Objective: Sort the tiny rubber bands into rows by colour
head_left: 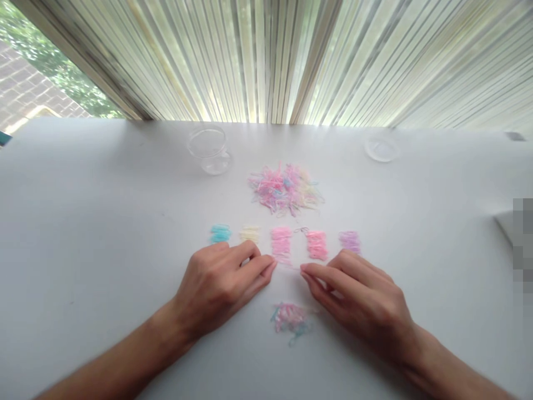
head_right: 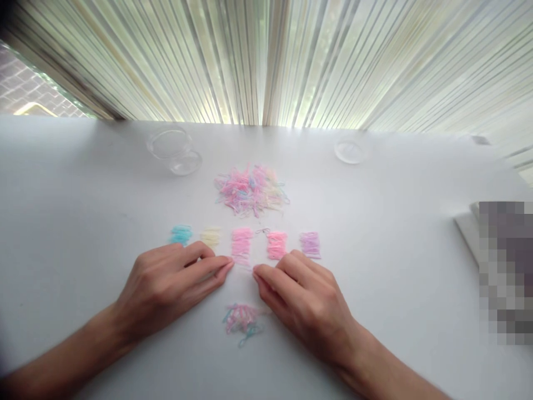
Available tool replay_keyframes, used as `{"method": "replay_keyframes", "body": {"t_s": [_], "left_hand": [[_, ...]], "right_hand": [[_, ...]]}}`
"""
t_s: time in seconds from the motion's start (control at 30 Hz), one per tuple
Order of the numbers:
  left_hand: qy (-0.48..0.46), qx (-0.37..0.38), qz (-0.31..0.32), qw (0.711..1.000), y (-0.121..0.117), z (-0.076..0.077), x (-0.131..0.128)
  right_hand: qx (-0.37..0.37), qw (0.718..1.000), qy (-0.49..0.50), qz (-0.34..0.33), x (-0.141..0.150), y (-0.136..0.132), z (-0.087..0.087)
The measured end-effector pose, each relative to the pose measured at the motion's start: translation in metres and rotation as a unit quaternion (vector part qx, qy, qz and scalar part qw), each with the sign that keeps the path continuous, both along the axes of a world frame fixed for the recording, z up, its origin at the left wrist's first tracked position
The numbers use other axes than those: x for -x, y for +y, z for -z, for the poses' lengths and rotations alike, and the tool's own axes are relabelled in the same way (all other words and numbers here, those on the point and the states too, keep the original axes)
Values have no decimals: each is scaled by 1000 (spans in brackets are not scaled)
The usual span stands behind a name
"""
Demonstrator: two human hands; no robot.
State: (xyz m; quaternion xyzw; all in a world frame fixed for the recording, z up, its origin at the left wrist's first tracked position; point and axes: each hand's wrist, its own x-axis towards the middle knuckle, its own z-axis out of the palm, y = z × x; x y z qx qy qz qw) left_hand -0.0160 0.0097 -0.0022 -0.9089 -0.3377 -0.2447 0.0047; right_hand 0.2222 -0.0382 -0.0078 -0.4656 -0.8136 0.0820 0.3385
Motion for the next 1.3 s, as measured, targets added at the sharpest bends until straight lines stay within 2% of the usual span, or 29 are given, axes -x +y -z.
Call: {"method": "replay_keyframes", "body": {"t_s": [0.1, 0.17, 0.3, 0.47, 0.7, 0.83, 1.1, 1.3], "left_hand": [[-7, -19, -4, 1000, -1, 3, -1], [-13, -31, -7, 999, -1, 4, -1], [-30, -43, -9, 999, -1, 5, -1], [-47, -66, -17, 997, -1, 8, -2], [-39, -71, -28, 996, -1, 10, -3], [-46, -86, -24, 995, 0, 9, -3], [-73, -99, 3, 992, 0, 6, -3], [-83, -120, 1, 989, 2, 8, -3]], "right_hand": [[-10, 1000, 11, 23, -18, 2, -17], [9, 1000, 1, 25, -35, 1, -28], [58, 997, -6, 51, -68, -3, -36], [63, 995, 0, 81, -82, -8, -23], [43, 998, 22, 46, -77, -8, 0], [23, 998, 10, 52, -79, -8, 1], [49, 995, 13, 81, -75, -6, 2], [41, 994, 9, 98, -73, -6, 4]]}}
